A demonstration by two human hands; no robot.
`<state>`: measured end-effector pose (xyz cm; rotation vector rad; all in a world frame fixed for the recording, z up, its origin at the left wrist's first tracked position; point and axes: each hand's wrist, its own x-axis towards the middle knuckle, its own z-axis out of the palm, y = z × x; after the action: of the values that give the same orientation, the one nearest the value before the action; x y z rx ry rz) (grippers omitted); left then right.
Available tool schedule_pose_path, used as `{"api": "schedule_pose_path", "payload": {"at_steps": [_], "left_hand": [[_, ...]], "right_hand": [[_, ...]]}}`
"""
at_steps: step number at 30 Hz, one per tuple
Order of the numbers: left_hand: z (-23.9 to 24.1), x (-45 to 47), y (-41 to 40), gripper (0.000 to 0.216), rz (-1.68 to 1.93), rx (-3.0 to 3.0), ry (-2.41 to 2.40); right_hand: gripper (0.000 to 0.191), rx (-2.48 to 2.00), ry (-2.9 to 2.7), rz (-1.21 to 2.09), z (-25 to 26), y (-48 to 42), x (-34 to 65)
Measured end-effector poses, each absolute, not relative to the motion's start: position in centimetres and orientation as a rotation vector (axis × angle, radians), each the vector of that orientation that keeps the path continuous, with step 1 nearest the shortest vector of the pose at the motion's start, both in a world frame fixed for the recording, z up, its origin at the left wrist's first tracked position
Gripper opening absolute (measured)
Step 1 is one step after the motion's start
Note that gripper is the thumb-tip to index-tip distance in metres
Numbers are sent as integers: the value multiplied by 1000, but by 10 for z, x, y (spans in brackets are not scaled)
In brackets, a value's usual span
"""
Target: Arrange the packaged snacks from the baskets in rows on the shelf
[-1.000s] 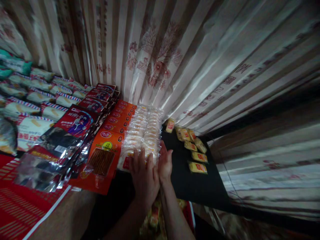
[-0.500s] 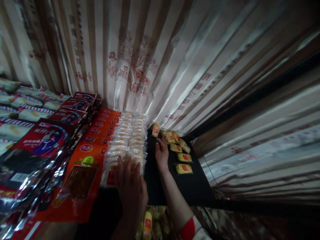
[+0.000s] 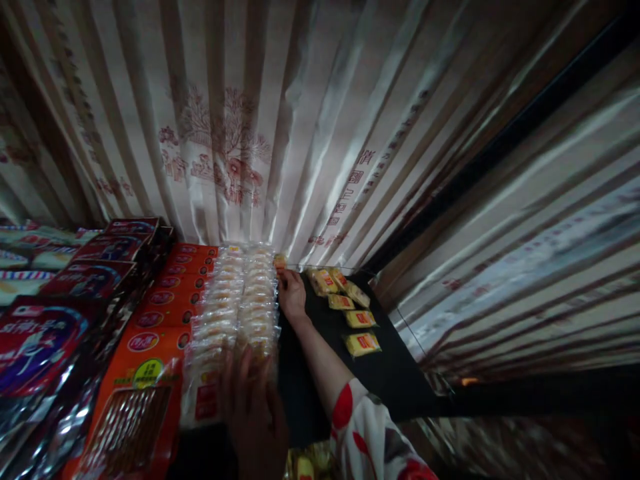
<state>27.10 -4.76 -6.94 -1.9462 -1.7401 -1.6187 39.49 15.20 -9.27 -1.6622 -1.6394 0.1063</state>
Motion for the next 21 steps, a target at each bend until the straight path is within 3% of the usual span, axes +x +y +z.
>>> {"api": "schedule_pose_path", "payload": {"at_steps": [9, 21], "left_hand": [[-63, 271, -49, 28, -1696, -1924, -1682], [-60, 267, -57, 29, -1794, -1929, -1544]], "right_hand": [[20, -1872, -1618, 112, -82, 150, 385], [25, -1627, -1515, 154, -73, 115, 397]]}}
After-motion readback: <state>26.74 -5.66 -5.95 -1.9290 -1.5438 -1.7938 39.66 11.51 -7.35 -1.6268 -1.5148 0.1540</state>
